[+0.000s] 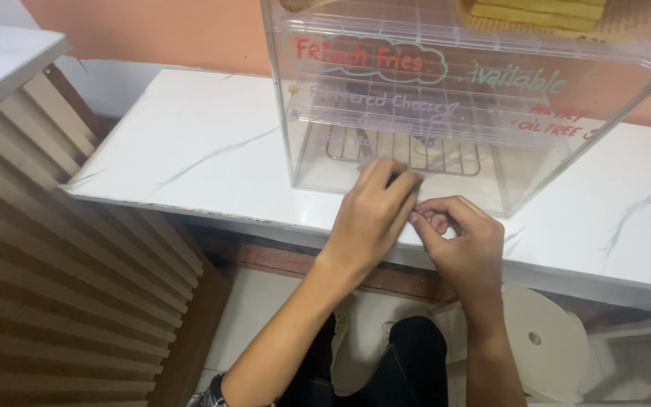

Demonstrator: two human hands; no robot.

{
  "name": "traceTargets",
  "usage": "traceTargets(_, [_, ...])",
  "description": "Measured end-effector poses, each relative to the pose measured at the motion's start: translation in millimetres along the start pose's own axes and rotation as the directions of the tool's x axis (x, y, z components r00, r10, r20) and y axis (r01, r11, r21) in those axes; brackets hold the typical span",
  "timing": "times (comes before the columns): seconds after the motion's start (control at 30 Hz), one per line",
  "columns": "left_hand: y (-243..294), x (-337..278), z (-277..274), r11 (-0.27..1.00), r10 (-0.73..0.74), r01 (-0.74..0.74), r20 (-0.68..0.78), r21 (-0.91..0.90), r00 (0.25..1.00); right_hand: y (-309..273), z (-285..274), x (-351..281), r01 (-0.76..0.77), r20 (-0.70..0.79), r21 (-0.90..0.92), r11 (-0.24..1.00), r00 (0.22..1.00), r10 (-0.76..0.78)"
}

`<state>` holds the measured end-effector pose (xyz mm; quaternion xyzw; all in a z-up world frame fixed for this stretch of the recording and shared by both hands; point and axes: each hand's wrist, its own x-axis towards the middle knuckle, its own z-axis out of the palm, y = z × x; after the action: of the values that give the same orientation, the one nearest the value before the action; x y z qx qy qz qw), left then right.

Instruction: Using a coin and a cloth to scratch and clean residue off a clear display case.

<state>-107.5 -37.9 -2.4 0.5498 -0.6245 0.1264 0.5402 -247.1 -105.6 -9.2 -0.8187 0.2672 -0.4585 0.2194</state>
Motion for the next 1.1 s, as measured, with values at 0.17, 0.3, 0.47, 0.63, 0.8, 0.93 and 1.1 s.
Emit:
traceTargets(0.17, [24,60,-1,0.975,0.220,-0.219,-0.178,0.024,0.959,3,0,-1,-0.016,-0.030,-0.005,1.000,0.999,0.015])
traceTargets(0.3, [33,69,19,0.973,0.223,-0.232,-0.261,-0.002,0.939,12,-1,2,0.023,-0.049,-0.067,0.998,0.998,-0.026])
traceTargets(0.47, [28,25,38,0.995,0.057,-0.056,0.001,-0.081,0.998,9,-2,-1,0.060,-0.070,-0.040,0.997,0.996,-0.063])
traceTargets(0.63, [38,61,28,0.992,0.112,-0.119,-0.144,-0.039,0.983,16,-1,-1,0.125,-0.038,-0.048,0.991,0.991,-0.127])
traceTargets(0.8, [25,45,41,0.983,0.175,-0.182,-0.192,-0.021,0.966,18,0,-3,0.151,-0.051,-0.030,0.988,0.987,-0.152])
traceTargets(0.93, [-4,-3,33,0.994,0.093,-0.096,-0.059,-0.050,0.994,15,-2,-1,0.091,-0.026,0.018,0.996,0.996,-0.091])
traceTargets(1.1, [-14,-13,-18,0.989,-0.049,0.065,-0.126,0.130,0.991,8,-12,-2,0.092,0.015,0.089,0.992,0.995,-0.094])
